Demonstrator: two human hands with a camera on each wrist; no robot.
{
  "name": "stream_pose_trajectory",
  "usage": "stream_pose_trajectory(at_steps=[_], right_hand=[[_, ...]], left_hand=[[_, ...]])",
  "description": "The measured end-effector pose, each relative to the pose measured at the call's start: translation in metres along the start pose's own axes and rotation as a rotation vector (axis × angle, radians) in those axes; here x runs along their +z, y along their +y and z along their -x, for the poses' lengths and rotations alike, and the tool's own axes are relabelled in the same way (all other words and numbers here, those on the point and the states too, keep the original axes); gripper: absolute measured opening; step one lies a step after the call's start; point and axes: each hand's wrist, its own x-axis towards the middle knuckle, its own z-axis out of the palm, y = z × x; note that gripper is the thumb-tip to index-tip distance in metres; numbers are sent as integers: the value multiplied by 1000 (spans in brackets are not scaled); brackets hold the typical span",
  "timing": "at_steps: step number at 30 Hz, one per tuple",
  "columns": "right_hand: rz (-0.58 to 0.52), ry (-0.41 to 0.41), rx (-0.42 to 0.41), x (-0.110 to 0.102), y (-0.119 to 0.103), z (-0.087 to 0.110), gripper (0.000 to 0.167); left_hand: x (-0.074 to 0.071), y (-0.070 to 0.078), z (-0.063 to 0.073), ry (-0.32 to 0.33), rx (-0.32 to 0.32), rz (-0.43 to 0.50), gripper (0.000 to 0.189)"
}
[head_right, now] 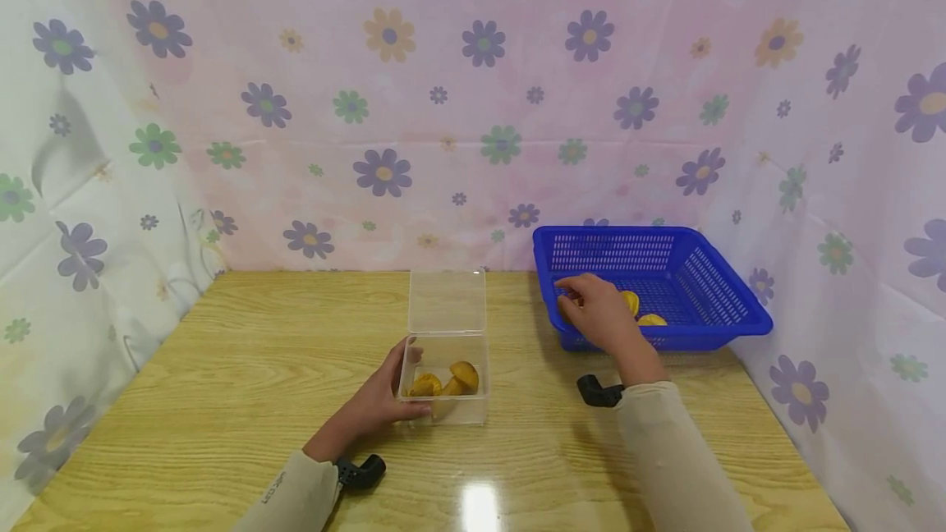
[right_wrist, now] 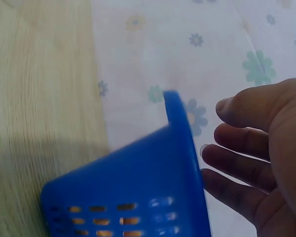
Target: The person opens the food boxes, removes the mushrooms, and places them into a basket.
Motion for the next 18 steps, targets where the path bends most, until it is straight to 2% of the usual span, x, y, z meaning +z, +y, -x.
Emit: stream_pose_trajectory(at_steps=[18], right_hand=[[-13, 39, -246, 16, -36, -3, 25]], left_hand=[[0, 2, 1, 3, 8, -6, 116]])
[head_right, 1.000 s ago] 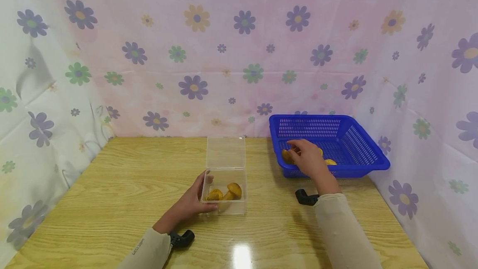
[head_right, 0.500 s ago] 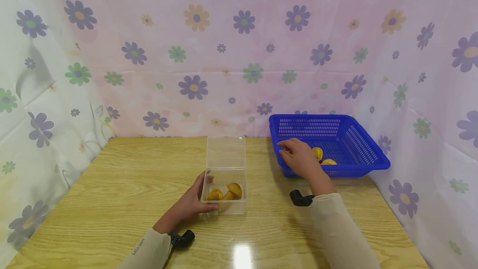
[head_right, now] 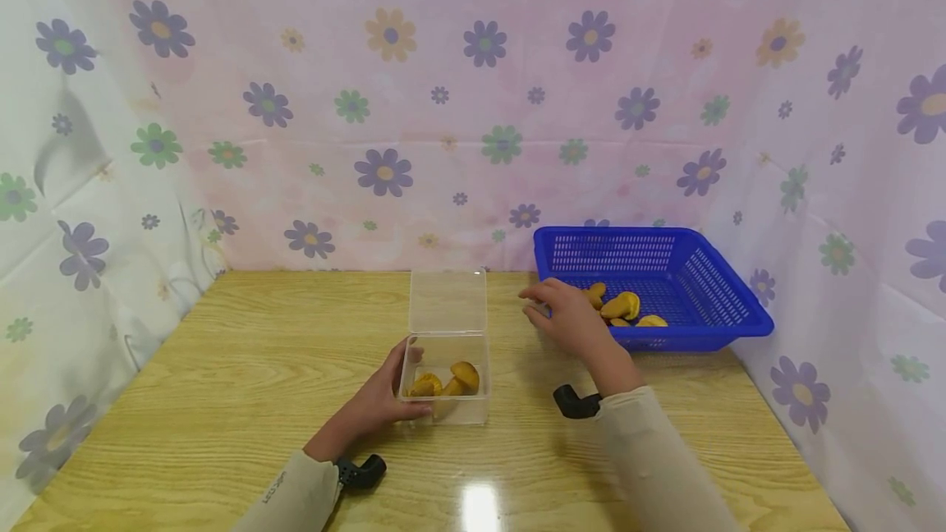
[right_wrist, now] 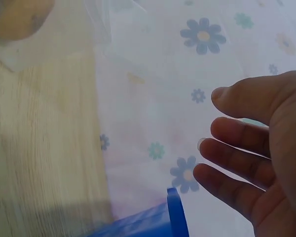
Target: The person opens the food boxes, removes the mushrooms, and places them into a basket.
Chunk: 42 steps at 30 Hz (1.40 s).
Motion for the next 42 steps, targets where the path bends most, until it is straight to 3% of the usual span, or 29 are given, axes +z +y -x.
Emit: stream_pose_trajectory(at_steps=[8, 31, 42], right_hand=[[-107, -36, -11, 13, -10, 1, 24], [-181, -66, -92, 34, -38, -5, 26], [-206, -119, -119, 39, -49, -6, 27]], left_hand=[[0, -1, 0, 2, 14, 6, 114], [1, 0, -1, 7, 4, 15, 115], [0, -1, -1, 10, 5, 17, 113]])
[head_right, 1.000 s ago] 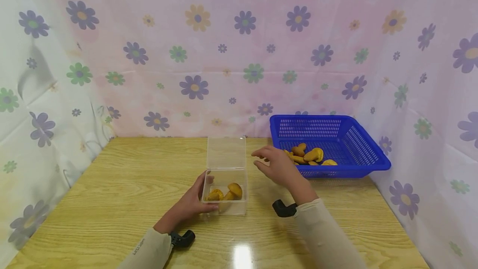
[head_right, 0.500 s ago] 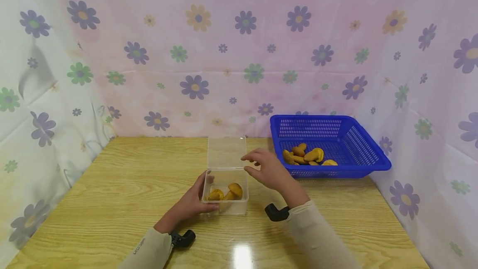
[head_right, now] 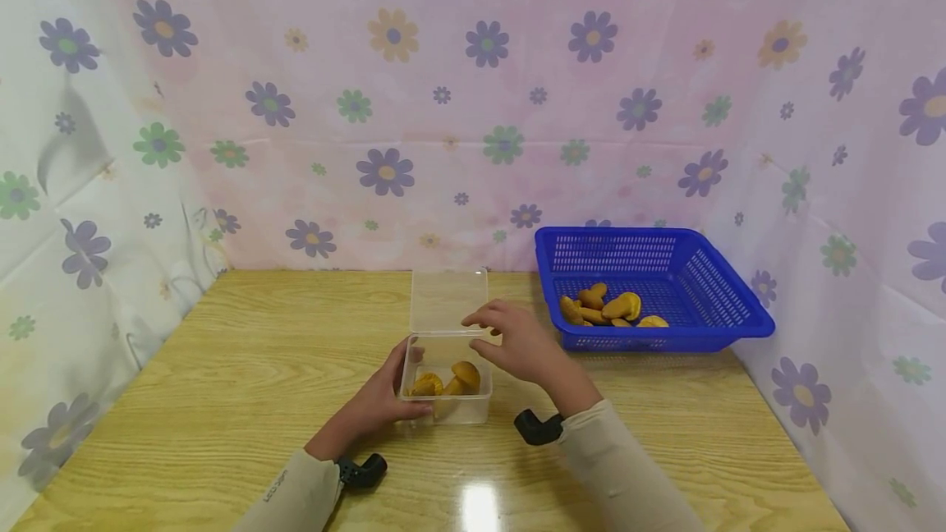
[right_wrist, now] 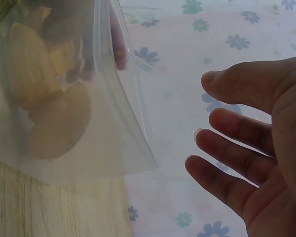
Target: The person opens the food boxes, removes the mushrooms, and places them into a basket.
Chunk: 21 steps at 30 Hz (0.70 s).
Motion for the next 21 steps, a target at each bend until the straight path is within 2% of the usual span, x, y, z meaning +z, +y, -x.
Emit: stream_pose_trajectory(at_steps=[7, 21], right_hand=[[21, -21, -50, 8, -4, -1, 28], [39, -102, -46, 20, -18, -2, 27]], left_hand=[[-1, 2, 1, -7, -3, 27, 114], [0, -1, 2, -8, -1, 1, 113]])
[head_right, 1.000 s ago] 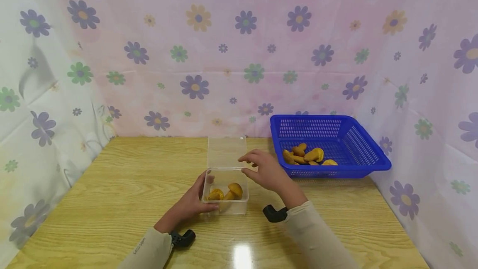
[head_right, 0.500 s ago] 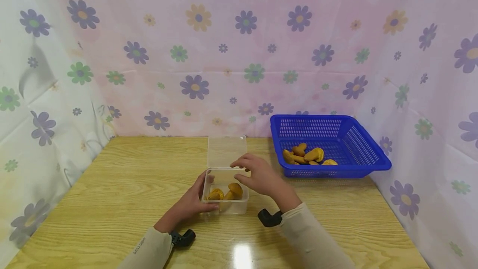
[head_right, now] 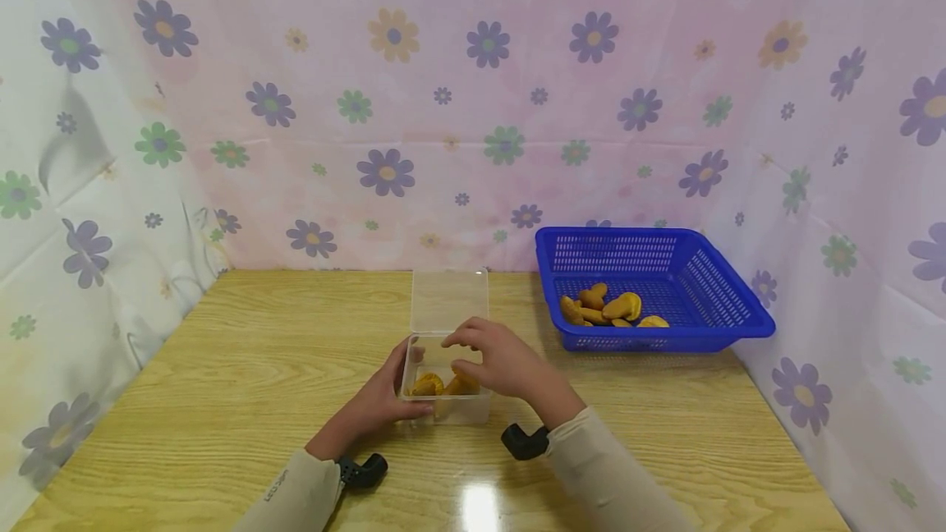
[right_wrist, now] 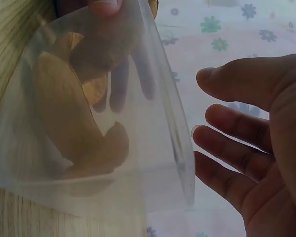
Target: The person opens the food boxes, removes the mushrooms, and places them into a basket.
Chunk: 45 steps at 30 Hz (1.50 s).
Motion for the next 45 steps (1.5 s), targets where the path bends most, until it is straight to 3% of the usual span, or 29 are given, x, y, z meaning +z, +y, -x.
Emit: stream_pose_trajectory(at_steps=[16, 30, 35, 45], right_hand=[[-24, -73, -4, 13, -7, -4, 27], [-7, -101, -90, 25, -13, -11, 26], [-75, -137, -108, 29, -15, -12, 25], [-70, -151, -174, 30, -18, -16, 19]], left_hand=[[0, 1, 0, -4, 19, 17, 113], [0, 2, 0, -1, 18, 35, 113], [0, -1, 0, -4, 23, 23, 113], [-2, -1, -1, -13, 78, 7, 113]])
